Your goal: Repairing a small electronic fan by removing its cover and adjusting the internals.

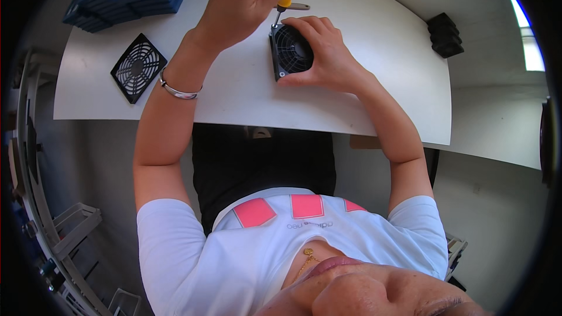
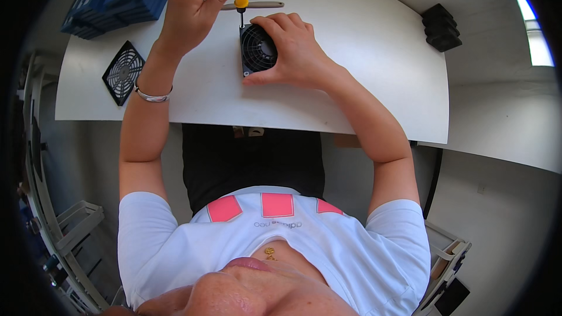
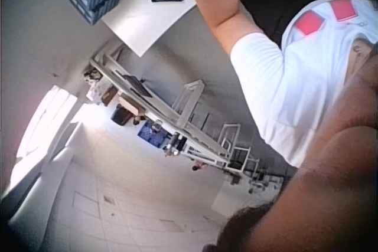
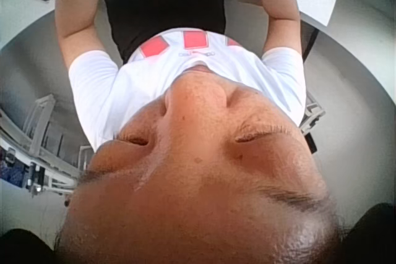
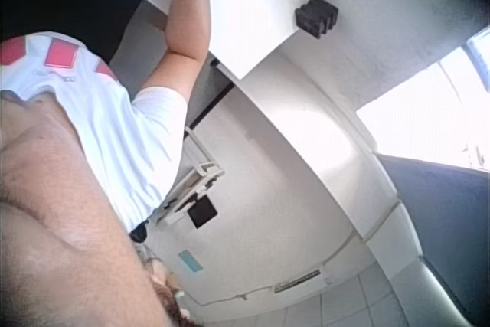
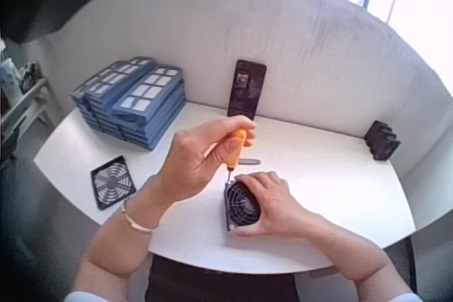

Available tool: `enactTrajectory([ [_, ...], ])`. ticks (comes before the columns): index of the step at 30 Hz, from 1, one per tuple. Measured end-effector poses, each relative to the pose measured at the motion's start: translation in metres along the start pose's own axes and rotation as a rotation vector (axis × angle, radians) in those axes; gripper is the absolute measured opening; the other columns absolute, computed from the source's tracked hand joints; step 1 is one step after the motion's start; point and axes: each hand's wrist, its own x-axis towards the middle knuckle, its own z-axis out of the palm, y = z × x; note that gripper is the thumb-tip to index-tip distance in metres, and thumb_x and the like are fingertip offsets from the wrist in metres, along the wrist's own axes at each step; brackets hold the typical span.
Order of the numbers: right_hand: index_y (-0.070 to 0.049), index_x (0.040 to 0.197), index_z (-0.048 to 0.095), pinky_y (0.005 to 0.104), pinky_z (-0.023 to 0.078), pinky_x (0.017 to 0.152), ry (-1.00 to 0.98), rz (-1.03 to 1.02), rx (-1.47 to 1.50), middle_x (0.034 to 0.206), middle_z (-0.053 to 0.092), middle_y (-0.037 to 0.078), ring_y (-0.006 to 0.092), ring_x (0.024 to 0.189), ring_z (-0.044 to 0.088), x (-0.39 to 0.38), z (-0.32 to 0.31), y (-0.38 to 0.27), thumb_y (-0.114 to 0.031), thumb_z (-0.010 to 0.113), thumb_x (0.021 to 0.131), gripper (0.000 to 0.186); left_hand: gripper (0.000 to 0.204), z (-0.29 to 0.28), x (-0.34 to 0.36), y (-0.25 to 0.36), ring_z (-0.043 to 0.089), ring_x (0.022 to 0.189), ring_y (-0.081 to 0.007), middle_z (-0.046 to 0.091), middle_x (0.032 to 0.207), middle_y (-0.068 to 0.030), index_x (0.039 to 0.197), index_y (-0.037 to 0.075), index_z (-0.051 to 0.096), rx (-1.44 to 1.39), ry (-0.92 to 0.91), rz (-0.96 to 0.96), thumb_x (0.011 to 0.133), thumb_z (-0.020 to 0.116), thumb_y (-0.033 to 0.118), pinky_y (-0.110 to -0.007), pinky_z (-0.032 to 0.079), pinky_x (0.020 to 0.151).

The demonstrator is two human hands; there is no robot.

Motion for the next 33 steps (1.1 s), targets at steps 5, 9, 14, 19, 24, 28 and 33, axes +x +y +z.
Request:
enactTrajectory([
  [5, -0.006, 0.136, 0.048, 0.0482, 0.034, 0.106, 0.007, -0.002, -0.011, 0.13, 0.052, 0.015, 0.033, 0.125, 0.044, 0.0, 0.002, 0.0, -0.061, 0.084, 0.06, 0.1, 0.03, 0.005, -0.007, -0.025, 0.067, 0.078, -0.0129, 0.069, 0.089, -0.0063, 0.105, 0.005, 0.067, -0.16, 0.095, -0.055, 0.088, 0.074, 0.029, -0.025, 0.053, 0.066],
  [9, -0.007, 0.137, 0.048, 0.0481, 0.034, 0.106, -0.003, -0.001, -0.012, 0.131, 0.052, 0.015, 0.0328, 0.125, 0.044, 0.001, 0.001, 0.001, -0.061, 0.084, 0.061, 0.1, 0.028, 0.005, -0.009, -0.027, 0.064, 0.076, -0.0126, 0.067, 0.09, -0.0054, 0.102, 0.007, 0.067, 0.068, 0.156, 0.048, 0.087, 0.076, 0.029, -0.025, 0.05, 0.064],
  [14, -0.007, 0.137, 0.048, 0.0482, 0.034, 0.105, 0.005, -0.005, -0.004, 0.131, 0.051, 0.015, 0.0326, 0.125, 0.044, 0.0, 0.001, 0.001, -0.06, 0.084, 0.06, 0.1, 0.03, 0.007, -0.006, -0.023, 0.064, 0.078, -0.0163, 0.067, 0.093, -0.0066, 0.108, 0.005, 0.066, -0.031, 0.101, 0.077, 0.092, 0.069, 0.029, -0.03, 0.053, 0.067],
  [19, -0.007, 0.137, 0.048, 0.0481, 0.034, 0.106, -0.007, 0.003, -0.001, 0.132, 0.051, 0.014, 0.0324, 0.125, 0.044, 0.0, 0.001, 0.001, -0.059, 0.085, 0.06, 0.099, 0.028, 0.0, -0.004, -0.009, 0.068, 0.088, -0.0164, 0.071, 0.101, -0.0095, 0.111, 0.003, 0.068, -0.287, 0.01, -0.106, 0.095, 0.066, 0.026, -0.027, 0.055, 0.077],
  [24, -0.008, 0.137, 0.048, 0.0481, 0.034, 0.106, -0.015, 0.006, 0.0, 0.132, 0.051, 0.014, 0.0322, 0.126, 0.043, 0.001, -0.001, 0.0, -0.058, 0.085, 0.06, 0.099, 0.027, 0.001, -0.006, -0.027, 0.068, 0.079, -0.0139, 0.071, 0.097, -0.0073, 0.108, 0.004, 0.069, -0.155, 0.062, 0.024, 0.092, 0.069, 0.026, -0.024, 0.054, 0.07],
  [28, -0.008, 0.137, 0.048, 0.048, 0.033, 0.107, -0.013, -0.009, 0.01, 0.133, 0.051, 0.014, 0.0323, 0.127, 0.043, 0.001, -0.001, 0.001, -0.058, 0.085, 0.06, 0.099, 0.028, 0.002, -0.008, -0.034, 0.061, 0.07, -0.0114, 0.068, 0.089, -0.0056, 0.101, 0.005, 0.068, 0.052, 0.136, 0.11, 0.091, 0.07, 0.031, -0.025, 0.05, 0.061],
  [33, -0.008, 0.137, 0.048, 0.048, 0.033, 0.107, -0.015, -0.006, 0.02, 0.133, 0.051, 0.014, 0.0323, 0.127, 0.043, 0.001, 0.0, 0.001, -0.058, 0.086, 0.06, 0.1, 0.031, 0.005, -0.005, -0.009, 0.064, 0.077, -0.0123, 0.068, 0.092, -0.0083, 0.101, 0.003, 0.068, -0.082, 0.043, -0.107, 0.093, 0.068, 0.034, -0.025, 0.05, 0.064],
])
